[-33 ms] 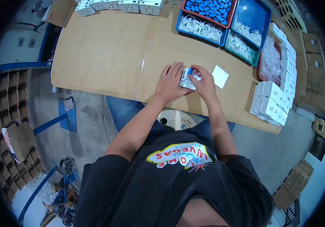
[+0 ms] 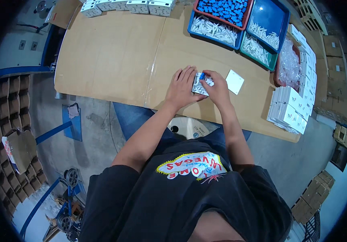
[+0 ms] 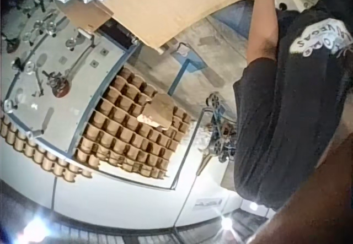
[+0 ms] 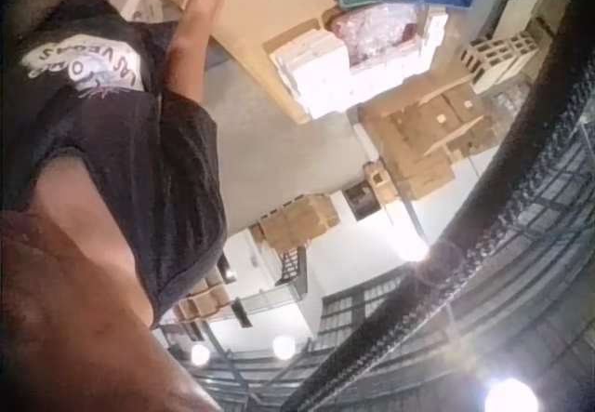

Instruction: The person assembles small white cardboard boxes at a workbench. They place small plastic bags containing white and blue components into the boxes, fold the flaps to close them, and stack the finished units. The process is repeated for multiple boxes using components from trays on the table.

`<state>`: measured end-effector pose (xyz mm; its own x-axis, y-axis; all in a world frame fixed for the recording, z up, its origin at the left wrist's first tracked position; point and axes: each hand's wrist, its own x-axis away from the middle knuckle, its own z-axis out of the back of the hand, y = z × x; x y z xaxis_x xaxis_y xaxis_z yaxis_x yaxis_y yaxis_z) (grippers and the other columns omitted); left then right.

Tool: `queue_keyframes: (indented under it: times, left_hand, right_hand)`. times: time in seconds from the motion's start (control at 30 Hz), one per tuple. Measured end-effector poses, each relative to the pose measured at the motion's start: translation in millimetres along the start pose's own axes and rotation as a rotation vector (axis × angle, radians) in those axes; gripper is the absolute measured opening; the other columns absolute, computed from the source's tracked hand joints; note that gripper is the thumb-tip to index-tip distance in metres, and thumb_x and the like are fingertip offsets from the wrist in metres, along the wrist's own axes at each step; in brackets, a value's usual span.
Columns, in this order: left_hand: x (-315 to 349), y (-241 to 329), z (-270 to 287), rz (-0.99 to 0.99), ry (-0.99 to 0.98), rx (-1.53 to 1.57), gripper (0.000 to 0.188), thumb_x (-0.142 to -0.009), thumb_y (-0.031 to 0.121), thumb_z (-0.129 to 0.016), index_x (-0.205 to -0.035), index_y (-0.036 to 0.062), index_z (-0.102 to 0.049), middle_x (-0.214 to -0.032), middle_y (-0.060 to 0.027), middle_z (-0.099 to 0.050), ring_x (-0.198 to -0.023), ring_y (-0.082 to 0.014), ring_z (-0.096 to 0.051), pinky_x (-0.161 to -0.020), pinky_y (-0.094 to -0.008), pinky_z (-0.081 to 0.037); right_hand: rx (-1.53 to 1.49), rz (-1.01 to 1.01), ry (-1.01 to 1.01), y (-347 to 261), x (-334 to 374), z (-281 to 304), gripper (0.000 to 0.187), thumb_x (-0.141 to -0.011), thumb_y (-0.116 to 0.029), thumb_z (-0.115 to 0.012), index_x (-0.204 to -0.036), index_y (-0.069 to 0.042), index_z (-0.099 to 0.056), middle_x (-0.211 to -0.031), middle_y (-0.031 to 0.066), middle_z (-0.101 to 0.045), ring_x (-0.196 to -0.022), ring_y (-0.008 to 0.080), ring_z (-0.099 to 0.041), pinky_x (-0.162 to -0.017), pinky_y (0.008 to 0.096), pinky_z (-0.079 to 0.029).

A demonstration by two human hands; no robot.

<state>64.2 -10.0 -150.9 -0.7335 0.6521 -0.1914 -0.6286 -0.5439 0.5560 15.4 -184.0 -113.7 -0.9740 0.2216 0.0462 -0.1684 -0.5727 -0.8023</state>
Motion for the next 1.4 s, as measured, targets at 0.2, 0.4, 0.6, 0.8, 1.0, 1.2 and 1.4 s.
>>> queue_keyframes:
  times: [0.2,0.4,0.6,0.8,1.0,1.2,1.4]
  left_hand:
    - [-0.8,0.0,-0.7,0.012,-0.004,0.034,0.104,-0.071,0.057,-0.082,-0.148,-0.0010,-0.043,-0.153,-0.0170,-0.047,-0.148,-0.0295,-0.038,-0.125,-0.0486,-0.025]
    - [-0.5,-2.3,-0.8,-0.002,-0.018,-0.015,0.105,-0.073,0.064,-0.078,-0.147,-0.0022,-0.045,-0.154,-0.0151,-0.047,-0.149,-0.0273,-0.037,-0.124,-0.0474,-0.024]
    - [-1.0,-2.1,-0.2,-0.010,-0.016,-0.028,0.105,-0.072,0.067,-0.077,-0.145,-0.0024,-0.047,-0.152,-0.0148,-0.048,-0.148,-0.0280,-0.037,-0.124,-0.0475,-0.025]
    - [0.2,-1.4,0.6,0.001,-0.010,0.023,0.100,-0.071,0.053,-0.083,-0.146,-0.0001,-0.045,-0.153,-0.0144,-0.046,-0.149,-0.0286,-0.037,-0.124,-0.0488,-0.025]
    - [-0.8,-0.9,-1.0,0.000,-0.034,-0.033,0.093,-0.074,0.053,-0.079,-0.144,-0.0008,-0.048,-0.153,-0.0138,-0.047,-0.149,-0.0274,-0.036,-0.124,-0.0471,-0.024]
    - [-2.2,1.6,-3.1,0.004,0.029,0.043,0.103,-0.069,0.065,-0.081,-0.143,0.0008,-0.049,-0.151,-0.0138,-0.048,-0.149,-0.0278,-0.037,-0.124,-0.0483,-0.024]
    - [-1.5,5.5,2.7,-0.001,-0.009,0.034,0.105,-0.067,0.066,-0.084,-0.143,0.0029,-0.049,-0.150,-0.0132,-0.049,-0.149,-0.0294,-0.037,-0.125,-0.0490,-0.024]
  right_hand:
    - [0.205,0.247,0.048,3.0,-5.1,-10.9,0.035,-0.080,-0.006,-0.074,-0.115,-0.003,-0.070,-0.113,0.0129,-0.069,-0.109,0.0349,-0.063,-0.093,0.0436,-0.052]
    - [0.219,0.230,0.075,9.0,-8.4,-18.3,0.034,-0.081,-0.008,-0.075,-0.115,-0.005,-0.071,-0.111,0.0125,-0.070,-0.107,0.0344,-0.064,-0.092,0.0440,-0.051]
    - [0.327,0.244,0.055,6.5,-8.4,-12.8,0.032,-0.082,-0.012,-0.076,-0.113,-0.007,-0.072,-0.106,0.0097,-0.073,-0.106,0.0327,-0.065,-0.092,0.0437,-0.048]
    - [0.431,0.355,0.069,15.5,-2.0,-16.3,0.029,-0.085,-0.015,-0.076,-0.113,-0.007,-0.074,-0.128,0.0120,-0.068,-0.122,0.0311,-0.060,-0.102,0.0478,-0.044]
    - [0.614,0.264,0.109,5.2,18.6,-22.8,0.027,-0.095,-0.022,-0.068,-0.117,-0.006,-0.074,-0.155,0.0187,-0.046,-0.145,0.0371,-0.041,-0.115,0.0622,-0.030]
    - [0.365,0.097,0.263,52.4,22.6,23.8,0.047,-0.093,-0.021,-0.071,-0.136,-0.004,-0.061,-0.158,0.0215,-0.042,-0.148,0.0419,-0.035,-0.121,0.0555,-0.027]
    - [0.506,-0.077,0.388,109.5,41.0,60.5,0.066,-0.082,-0.020,-0.082,-0.138,-0.001,-0.054,-0.149,0.0259,-0.048,-0.137,0.0418,-0.047,-0.116,0.0486,-0.037]
